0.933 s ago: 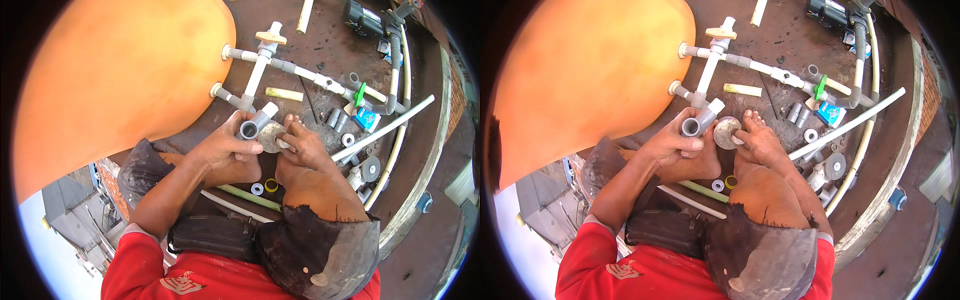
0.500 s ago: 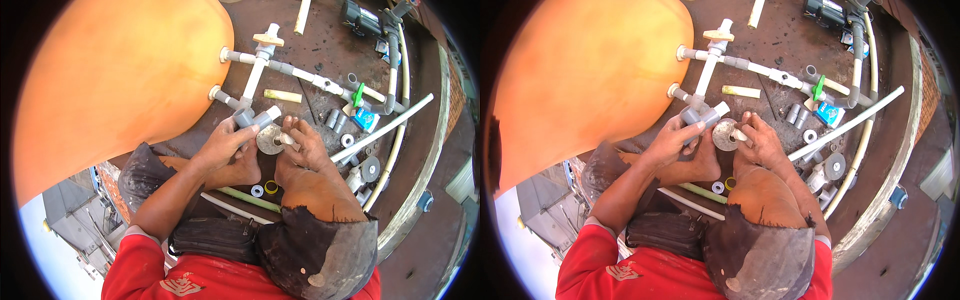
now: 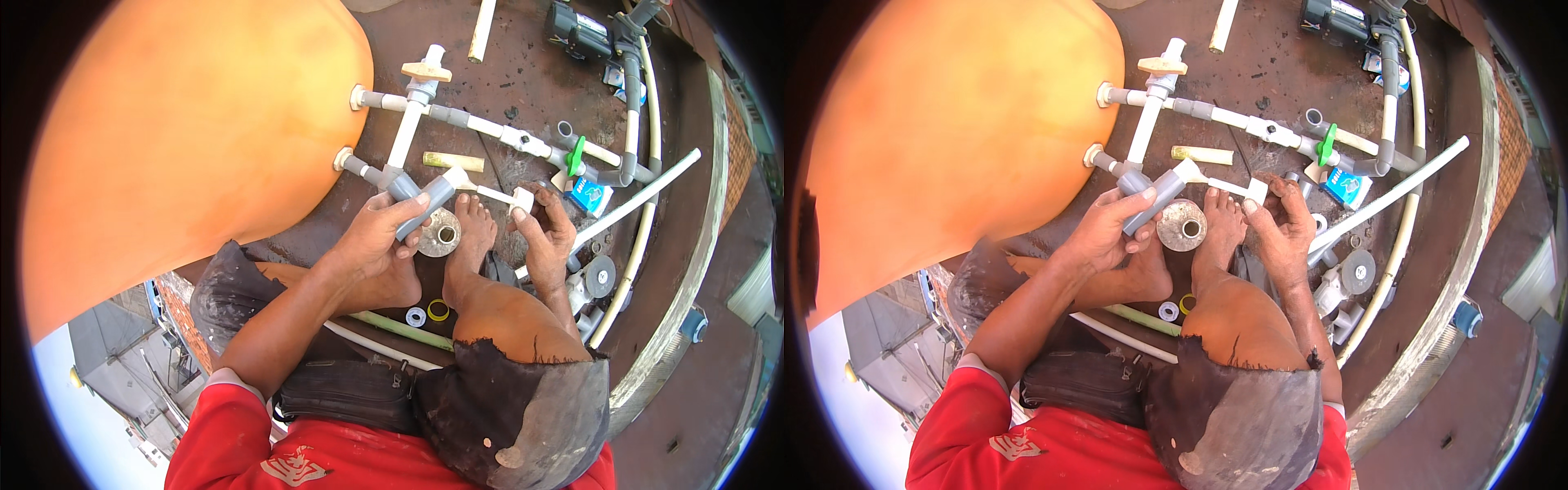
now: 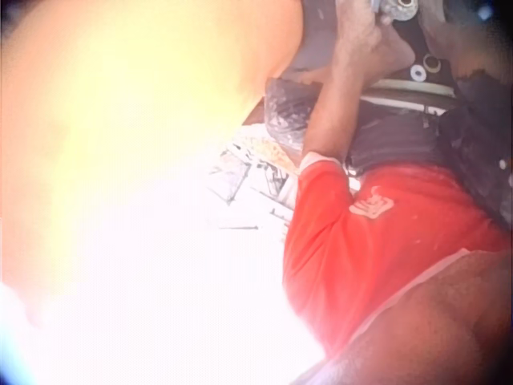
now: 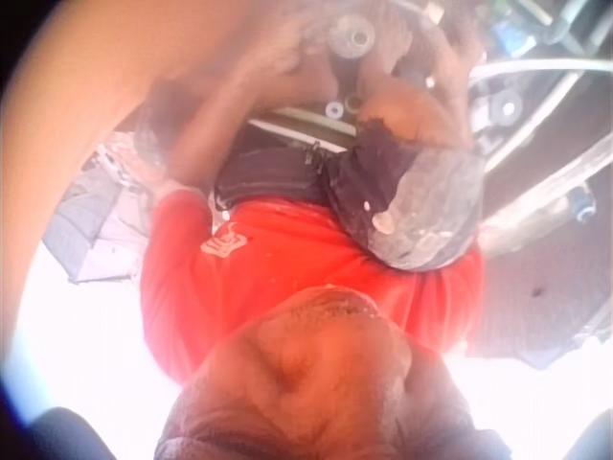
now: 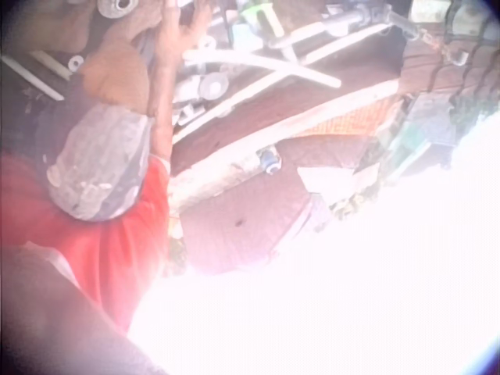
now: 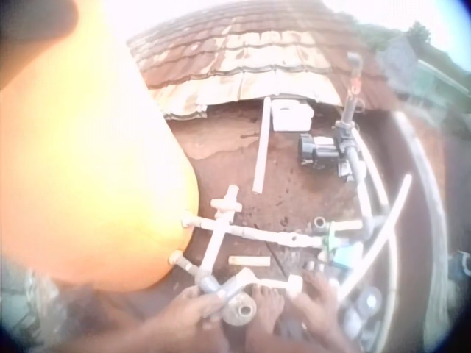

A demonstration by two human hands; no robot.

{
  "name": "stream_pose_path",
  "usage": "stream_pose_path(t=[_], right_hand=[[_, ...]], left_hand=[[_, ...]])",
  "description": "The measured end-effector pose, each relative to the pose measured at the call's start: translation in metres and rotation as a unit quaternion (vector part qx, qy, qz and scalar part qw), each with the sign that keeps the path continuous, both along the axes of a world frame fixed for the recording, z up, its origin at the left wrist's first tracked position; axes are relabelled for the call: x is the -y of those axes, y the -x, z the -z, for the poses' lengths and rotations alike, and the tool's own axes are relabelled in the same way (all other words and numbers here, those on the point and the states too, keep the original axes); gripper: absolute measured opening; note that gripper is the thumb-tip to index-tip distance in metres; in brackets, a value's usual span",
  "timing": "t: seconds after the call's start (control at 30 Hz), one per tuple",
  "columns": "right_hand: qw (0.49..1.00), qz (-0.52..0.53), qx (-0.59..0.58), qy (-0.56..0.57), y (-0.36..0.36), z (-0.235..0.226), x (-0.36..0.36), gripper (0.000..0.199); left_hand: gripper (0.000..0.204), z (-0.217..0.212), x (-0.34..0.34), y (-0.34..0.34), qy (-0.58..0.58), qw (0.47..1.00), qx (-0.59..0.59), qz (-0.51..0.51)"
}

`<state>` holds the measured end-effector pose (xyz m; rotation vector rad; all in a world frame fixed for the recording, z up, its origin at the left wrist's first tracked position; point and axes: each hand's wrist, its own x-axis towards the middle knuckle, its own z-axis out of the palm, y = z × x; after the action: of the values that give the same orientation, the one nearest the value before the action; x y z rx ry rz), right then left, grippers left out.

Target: The person assembles a PVC plumbing system on a rooftop next to a large orange water tank. They cut pipe sections with an angle grinder, apply solvent cement, and connect various fittings including elbows, tees, and valves to form a manifold.

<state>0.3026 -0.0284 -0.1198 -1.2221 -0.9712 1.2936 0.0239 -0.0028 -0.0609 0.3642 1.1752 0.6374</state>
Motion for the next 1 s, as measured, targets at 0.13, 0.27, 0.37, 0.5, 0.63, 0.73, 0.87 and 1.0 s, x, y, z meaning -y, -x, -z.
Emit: stream_pose_path(t=[0.13, 0.27, 0.37, 0.5, 0.63, 0.73, 0.87, 1.0], right_hand=[[0.999, 0.032, 0.014, 0.035, 0.002, 0.005, -0.002, 0.043], [0.995, 0.021, 0.085, -0.037, 0.0, -0.013, -0.017, 0.041], [0.993, 0.023, 0.089, -0.075, 0.003, -0.026, -0.029, 0.041], [0.999, 0.006, 0.05, 0.013, 0.008, -0.014, -0.025, 0.04], [0.999, 0.012, 0.035, 0.036, -0.002, 0.009, -0.008, 0.04], [0.968, -0.094, 0.227, -0.041, -0.007, 0.015, -0.001, 0.041], [0.917, -0.203, 0.329, -0.1, 0.006, 0.021, 0.007, 0.043], [0.87, -0.248, 0.382, -0.187, 0.021, 0.038, 0.001, 0.043]], left_hand=[[0.031, -0.001, -0.001, 0.001, -0.01, 0.998, 0.061, -0.003], [0.032, 0.006, -0.002, 0.002, -0.063, 0.994, -0.049, 0.074], [0.032, 0.004, -0.002, 0.006, -0.092, 0.986, -0.1, 0.095], [0.032, -0.001, -0.005, 0.004, -0.104, 0.987, -0.083, 0.094], [0.036, 0.001, -0.005, 0.012, -0.157, 0.972, -0.145, 0.102], [0.042, -0.01, -0.009, 0.016, -0.251, 0.91, -0.3, 0.136], [0.047, -0.003, -0.004, 0.028, -0.365, 0.82, -0.415, 0.146], [0.045, -0.015, -0.008, 0.02, -0.378, 0.813, -0.425, 0.124]])
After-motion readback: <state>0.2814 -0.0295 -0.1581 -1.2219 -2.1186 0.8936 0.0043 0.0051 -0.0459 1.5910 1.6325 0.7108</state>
